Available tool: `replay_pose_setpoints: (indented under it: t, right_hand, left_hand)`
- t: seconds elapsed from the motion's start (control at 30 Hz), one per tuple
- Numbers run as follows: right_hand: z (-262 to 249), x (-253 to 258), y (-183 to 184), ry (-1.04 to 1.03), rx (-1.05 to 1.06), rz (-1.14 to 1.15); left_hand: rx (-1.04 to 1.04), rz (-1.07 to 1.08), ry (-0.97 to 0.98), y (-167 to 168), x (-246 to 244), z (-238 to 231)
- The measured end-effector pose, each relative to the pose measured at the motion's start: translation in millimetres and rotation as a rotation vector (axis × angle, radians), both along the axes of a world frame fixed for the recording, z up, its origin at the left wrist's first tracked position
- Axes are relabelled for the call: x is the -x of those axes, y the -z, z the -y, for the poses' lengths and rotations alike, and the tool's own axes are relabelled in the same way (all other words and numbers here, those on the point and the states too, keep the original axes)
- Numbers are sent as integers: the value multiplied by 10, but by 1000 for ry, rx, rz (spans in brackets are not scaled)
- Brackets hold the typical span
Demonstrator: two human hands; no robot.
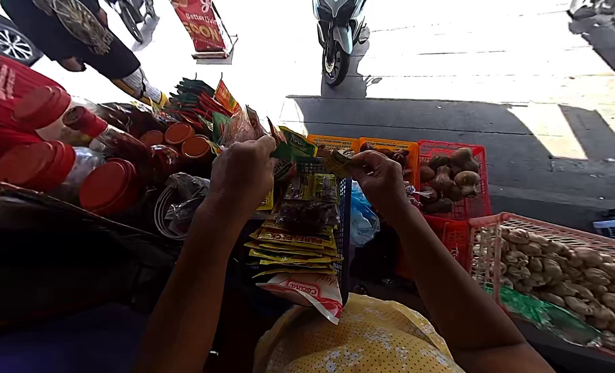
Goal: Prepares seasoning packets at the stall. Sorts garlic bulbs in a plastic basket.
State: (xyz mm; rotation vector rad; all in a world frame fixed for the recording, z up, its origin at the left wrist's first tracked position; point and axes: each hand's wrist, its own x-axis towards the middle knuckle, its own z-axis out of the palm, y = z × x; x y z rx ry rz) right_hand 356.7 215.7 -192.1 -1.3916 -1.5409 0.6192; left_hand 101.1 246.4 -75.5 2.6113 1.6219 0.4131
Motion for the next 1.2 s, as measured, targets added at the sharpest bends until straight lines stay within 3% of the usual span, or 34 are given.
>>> replay_pose_setpoints:
  t: [0.17,0.3,0.73,0.9,1.03,1.2]
  right_hand:
    - [-125,133,-5,-69,-91,301]
    - [-228,173,-12,-128,-125,404]
    - [-304,388,-52,-236,-158,268]
    - [-472,661,-78,-304,-60,355]
    - [-625,894,-40,-370,-25,525]
    - [-723,1110,-101,-417,20,686]
  left_hand:
    - [172,-174,-262,90,-72,110]
    - [315,-270,-323,143,-230,184]
    - [-43,63,-257,266,-72,606]
    - [-51,-60,-323,402,-9,570]
    - [78,-130,-388,409,-6,490]
    - [-8,-23,-317,375,-55,453]
